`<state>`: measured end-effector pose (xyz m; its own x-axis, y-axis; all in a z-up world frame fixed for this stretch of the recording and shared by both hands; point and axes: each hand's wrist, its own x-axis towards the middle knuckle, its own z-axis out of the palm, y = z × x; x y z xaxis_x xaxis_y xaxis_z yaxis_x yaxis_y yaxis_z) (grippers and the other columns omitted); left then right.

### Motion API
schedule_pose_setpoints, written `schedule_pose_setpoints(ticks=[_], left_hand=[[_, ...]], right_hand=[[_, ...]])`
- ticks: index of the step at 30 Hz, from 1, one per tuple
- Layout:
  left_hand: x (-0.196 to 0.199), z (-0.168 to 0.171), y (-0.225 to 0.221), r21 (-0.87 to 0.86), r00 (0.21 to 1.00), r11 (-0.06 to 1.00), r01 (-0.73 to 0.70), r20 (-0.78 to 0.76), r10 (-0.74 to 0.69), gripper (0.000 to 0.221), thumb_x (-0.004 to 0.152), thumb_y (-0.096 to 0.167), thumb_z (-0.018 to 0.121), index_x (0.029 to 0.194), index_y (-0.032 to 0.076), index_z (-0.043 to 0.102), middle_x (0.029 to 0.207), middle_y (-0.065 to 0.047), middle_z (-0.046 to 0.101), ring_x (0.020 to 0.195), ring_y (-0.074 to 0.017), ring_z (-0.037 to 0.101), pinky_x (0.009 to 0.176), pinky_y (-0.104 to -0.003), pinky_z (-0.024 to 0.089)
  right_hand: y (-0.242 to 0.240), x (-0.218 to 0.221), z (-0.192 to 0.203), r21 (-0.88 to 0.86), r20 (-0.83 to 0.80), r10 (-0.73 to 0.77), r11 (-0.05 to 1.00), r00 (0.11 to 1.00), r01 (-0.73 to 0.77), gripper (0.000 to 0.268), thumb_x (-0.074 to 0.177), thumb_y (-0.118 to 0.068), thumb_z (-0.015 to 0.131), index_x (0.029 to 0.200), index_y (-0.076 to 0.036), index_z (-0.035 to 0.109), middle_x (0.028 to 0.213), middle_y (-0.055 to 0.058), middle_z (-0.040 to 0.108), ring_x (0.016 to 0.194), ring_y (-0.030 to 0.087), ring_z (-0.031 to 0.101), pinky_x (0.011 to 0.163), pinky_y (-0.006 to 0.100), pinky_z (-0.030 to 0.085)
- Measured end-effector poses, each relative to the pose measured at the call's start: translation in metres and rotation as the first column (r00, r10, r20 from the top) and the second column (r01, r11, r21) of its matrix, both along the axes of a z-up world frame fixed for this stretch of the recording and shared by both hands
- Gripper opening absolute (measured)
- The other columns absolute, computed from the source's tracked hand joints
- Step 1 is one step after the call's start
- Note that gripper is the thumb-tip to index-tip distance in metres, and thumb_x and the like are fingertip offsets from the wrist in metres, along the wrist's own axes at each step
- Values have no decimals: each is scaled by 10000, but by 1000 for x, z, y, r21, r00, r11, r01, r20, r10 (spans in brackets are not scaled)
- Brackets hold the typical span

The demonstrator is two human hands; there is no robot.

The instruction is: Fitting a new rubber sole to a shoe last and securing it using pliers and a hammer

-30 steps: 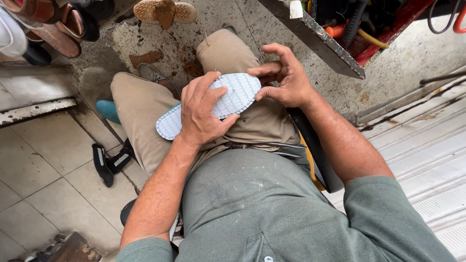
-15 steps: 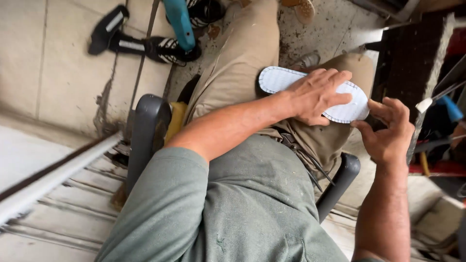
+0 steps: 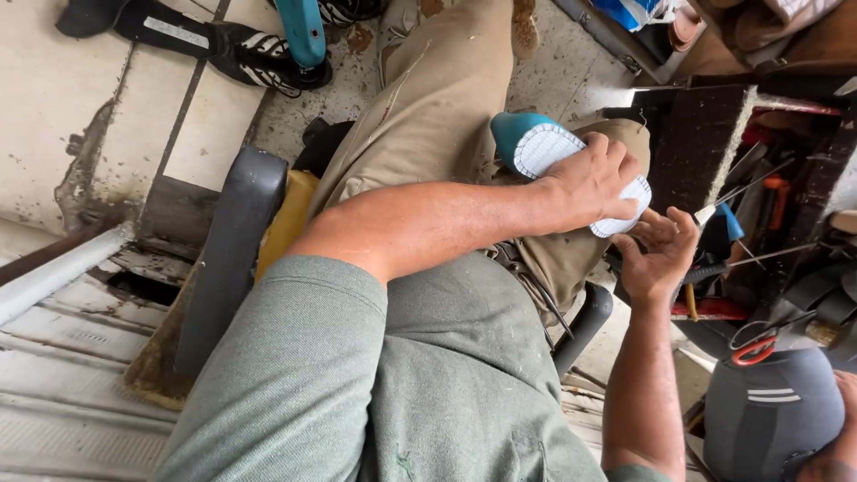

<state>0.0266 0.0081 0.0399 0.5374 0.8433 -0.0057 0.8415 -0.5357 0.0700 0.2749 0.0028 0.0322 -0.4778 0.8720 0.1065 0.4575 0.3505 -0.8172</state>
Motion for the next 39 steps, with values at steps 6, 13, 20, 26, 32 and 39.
schedule_pose_setpoints(ticks=[6, 13, 20, 26, 32, 39], left_hand=[[-12, -22, -8, 62, 999, 998, 0, 35, -2, 357, 998, 191, 496, 1248, 443, 523, 1216, -203, 515, 929, -365, 540, 699, -476, 430], [-38, -16, -17, 286, 912, 957, -45, 403, -78, 217, 917, 286, 658, 1088, 406, 716, 1046, -224, 580, 877, -382, 563, 679, -484, 390], [-68, -21, -15, 382, 891, 924, 34, 407, -201, 571, 996, 55, 468, 1471, 365, 402, 1018, -174, 479, 705, -290, 447, 591, -410, 347], [-74, -11, -20, 207, 851, 965, 163, 465, -244, 1073, 490, 465, 956, 1478, 356, 552, 1435, -227, 477, 1124, -398, 574, 876, -531, 457], [-48, 7, -19, 151, 768, 977, 152, 604, -213, 591, 900, 638, 773, 1159, 110, 717, 1535, -175, 505, 1406, -475, 432, 1096, -764, 254], [-43, -1, -17, 99, 734, 985, 139, 658, -169, 511, 806, 537, 913, 1068, 136, 734, 1425, -104, 631, 1275, -441, 571, 1089, -682, 328]], right_hand=[[7, 5, -13, 121, 62, 46, 991, 997, -53, 733, 860, 5, 874, 1417, -53, 401, 1250, 260, 649, 1021, 281, 677, 927, 386, 586], [1, 5, -16, 204, 22, -60, 977, 998, 54, 834, 816, -107, 926, 1447, 98, 419, 1190, 280, 702, 929, 327, 711, 872, 441, 582], [-14, -31, -5, 410, -122, -73, 905, 990, 117, 706, 808, -161, 957, 1304, 132, 550, 1153, 232, 761, 754, 305, 736, 753, 441, 604], [-25, -37, -4, 448, -166, -130, 873, 977, 192, 580, 834, -199, 913, 1271, 70, 644, 1094, 161, 777, 702, 290, 719, 671, 437, 606], [-28, -33, -9, 418, -266, -122, 879, 956, 229, 544, 887, -219, 877, 1279, 51, 614, 1078, 169, 765, 674, 313, 689, 616, 466, 577], [-22, -31, -13, 403, -369, -96, 879, 924, 253, 519, 896, -211, 870, 1268, 44, 611, 1004, 173, 747, 643, 348, 650, 575, 493, 552]])
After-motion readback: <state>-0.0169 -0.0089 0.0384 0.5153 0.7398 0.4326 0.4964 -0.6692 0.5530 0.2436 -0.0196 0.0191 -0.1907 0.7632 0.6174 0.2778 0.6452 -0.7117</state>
